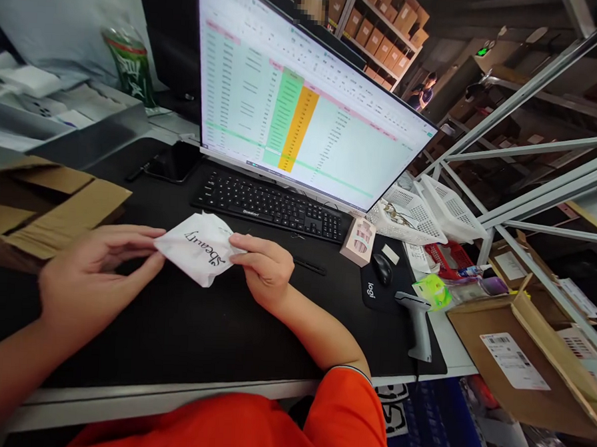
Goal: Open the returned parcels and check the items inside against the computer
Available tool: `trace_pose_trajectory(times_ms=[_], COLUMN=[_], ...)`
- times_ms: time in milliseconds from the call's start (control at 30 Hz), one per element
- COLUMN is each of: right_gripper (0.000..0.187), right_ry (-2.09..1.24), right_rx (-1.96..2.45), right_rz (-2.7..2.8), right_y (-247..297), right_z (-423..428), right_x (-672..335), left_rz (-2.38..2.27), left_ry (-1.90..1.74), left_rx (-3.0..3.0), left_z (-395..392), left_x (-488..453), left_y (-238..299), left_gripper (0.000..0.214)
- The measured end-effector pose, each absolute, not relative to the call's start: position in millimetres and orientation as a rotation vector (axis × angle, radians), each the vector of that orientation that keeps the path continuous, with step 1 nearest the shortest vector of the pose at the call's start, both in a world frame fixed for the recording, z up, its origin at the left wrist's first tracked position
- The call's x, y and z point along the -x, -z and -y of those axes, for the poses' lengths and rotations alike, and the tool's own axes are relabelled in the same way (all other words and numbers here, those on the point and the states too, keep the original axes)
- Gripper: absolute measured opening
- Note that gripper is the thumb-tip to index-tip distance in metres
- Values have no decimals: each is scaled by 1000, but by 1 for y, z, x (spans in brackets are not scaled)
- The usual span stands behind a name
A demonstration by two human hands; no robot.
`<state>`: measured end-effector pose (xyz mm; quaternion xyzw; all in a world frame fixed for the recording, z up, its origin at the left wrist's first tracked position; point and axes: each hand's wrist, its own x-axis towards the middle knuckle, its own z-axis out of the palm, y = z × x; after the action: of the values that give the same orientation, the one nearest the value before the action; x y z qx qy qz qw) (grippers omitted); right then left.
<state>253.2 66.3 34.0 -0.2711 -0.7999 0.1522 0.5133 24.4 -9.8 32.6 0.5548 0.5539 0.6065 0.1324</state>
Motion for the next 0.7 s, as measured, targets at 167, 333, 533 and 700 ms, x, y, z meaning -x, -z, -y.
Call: trace_pose_trajectory(times_ms=[167, 333, 533, 700], right_gripper=[35, 32, 32, 15], right_ry=[-310, -274, -249, -430], right_rx=[608, 612, 625, 567], right_rz=[1938, 2091, 2027, 2126], right_y=[-31, -20, -35, -68], right_z=[-67, -71, -75, -75], right_x=[-253, -249, -246, -249], left_rz=[-1164, -1200, -1359, -1630], left_ry=[-1502, -1506, -1568, -1431], left_rx=[-1188, -924, -976, -1314], left_z=[1, -4, -8, -1], left_x=[-35, -34, -22, -21], left_y=[-21, -18, -19, -23], left_gripper=[71, 63, 47, 39])
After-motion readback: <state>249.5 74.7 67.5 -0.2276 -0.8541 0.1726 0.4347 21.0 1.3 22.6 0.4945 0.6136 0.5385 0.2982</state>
